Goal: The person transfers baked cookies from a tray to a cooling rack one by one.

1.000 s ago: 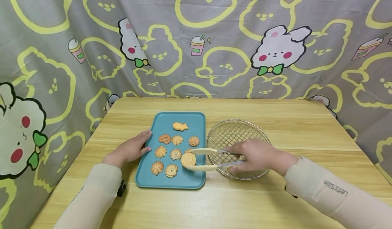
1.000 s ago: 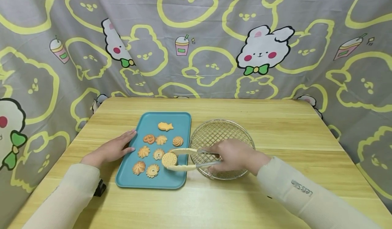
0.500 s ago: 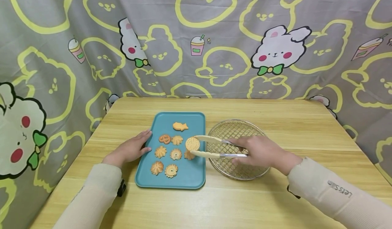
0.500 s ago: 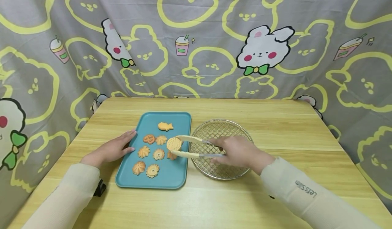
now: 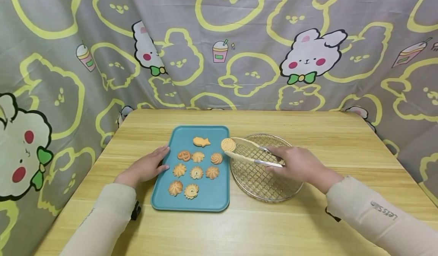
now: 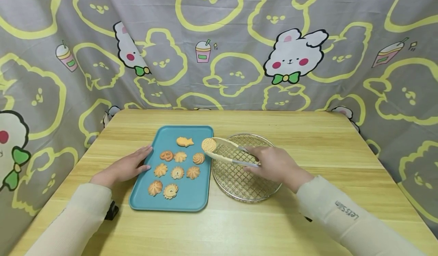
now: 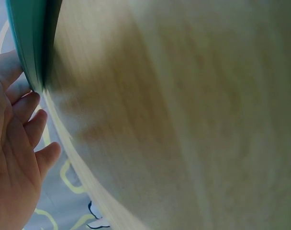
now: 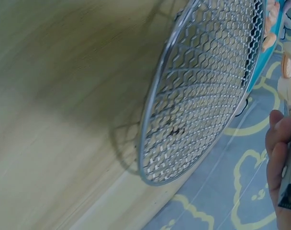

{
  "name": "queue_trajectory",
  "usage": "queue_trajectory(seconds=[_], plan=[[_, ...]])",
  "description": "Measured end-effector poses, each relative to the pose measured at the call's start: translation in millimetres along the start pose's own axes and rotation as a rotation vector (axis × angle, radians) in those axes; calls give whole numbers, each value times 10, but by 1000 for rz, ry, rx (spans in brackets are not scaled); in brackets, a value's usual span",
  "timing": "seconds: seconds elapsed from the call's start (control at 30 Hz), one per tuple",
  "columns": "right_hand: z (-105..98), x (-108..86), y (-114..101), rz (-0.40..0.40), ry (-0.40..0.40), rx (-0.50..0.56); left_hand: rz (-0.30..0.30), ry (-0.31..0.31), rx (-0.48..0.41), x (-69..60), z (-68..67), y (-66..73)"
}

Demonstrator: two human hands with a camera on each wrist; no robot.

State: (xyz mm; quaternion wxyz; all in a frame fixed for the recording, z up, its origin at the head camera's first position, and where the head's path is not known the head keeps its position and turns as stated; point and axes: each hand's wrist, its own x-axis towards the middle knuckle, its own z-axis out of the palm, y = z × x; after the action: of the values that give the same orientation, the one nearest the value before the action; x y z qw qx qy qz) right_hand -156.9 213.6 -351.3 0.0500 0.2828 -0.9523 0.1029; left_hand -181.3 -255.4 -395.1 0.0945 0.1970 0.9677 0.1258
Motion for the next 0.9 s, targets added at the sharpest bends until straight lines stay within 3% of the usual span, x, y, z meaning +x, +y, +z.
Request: queue_trajectory(seconds=[0.27, 0.9], plan=[[-11, -32, 102, 85, -26, 8, -4, 2, 1, 0, 13, -18], [-16, -197, 405, 203, -39, -36, -2, 5, -7, 0, 31, -34]])
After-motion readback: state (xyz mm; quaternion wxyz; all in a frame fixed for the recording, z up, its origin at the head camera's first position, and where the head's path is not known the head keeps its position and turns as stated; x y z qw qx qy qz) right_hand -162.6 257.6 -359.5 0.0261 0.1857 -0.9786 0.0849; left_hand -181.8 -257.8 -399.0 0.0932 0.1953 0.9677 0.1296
